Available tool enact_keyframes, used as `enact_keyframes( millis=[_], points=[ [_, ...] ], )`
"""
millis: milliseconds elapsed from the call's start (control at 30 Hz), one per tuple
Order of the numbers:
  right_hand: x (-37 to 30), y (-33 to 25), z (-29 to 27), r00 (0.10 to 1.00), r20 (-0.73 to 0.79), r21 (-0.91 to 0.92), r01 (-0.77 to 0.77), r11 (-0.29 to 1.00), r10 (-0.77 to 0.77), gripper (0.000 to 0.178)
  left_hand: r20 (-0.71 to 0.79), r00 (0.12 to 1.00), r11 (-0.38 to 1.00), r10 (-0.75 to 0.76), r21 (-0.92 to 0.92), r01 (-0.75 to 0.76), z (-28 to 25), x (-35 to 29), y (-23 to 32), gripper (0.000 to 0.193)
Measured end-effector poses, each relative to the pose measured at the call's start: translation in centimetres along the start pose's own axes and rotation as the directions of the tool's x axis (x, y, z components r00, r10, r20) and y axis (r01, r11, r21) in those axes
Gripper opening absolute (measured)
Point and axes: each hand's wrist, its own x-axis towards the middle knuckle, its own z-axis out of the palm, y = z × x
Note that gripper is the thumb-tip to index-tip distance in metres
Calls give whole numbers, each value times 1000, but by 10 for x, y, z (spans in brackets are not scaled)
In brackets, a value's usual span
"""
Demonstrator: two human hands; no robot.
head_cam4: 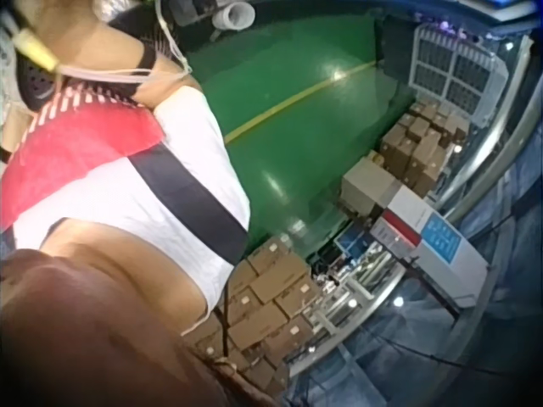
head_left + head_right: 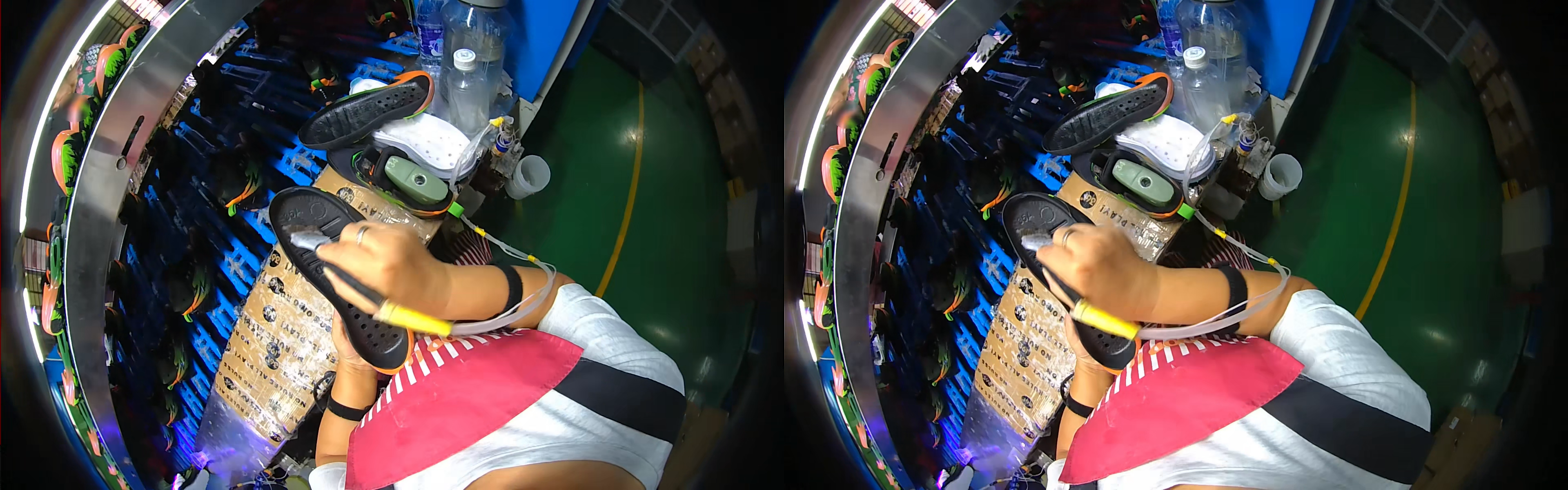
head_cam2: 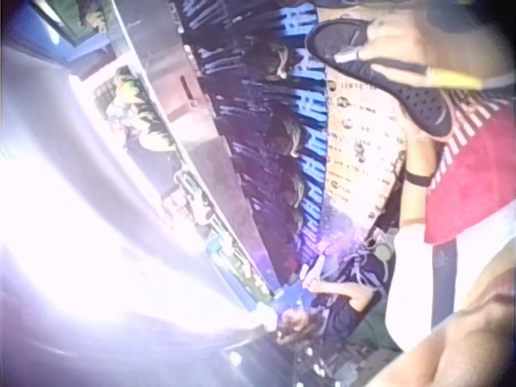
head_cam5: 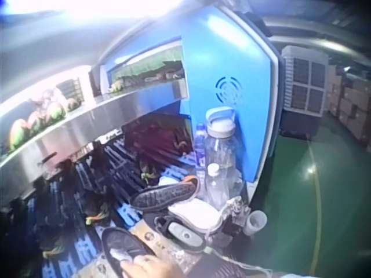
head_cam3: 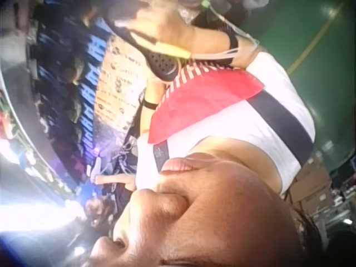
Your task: The person is applying an adhesive substance to the soles of various colorful shoes using a brush tool and then placing them onto a conveyor belt.
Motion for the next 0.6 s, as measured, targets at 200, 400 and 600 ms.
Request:
enact_keyframes(
  millis=[200, 400, 600],
  points=[
    [-17, -8, 6, 959, 227, 378, 71, 923, -167, 23, 230, 971, 996, 63, 49, -77, 5, -5, 4, 64],
    [-24, -9, 6, 995, 91, 178, 17, 984, -34, 24, 186, 982, 990, 38, -140, -11, 6, -5, 10, 61],
    [-36, -14, 8, 977, 122, 362, 121, 924, -175, 21, 126, 992, 994, 4, -108, 10, -1, 3, 15, 71]
  ],
)
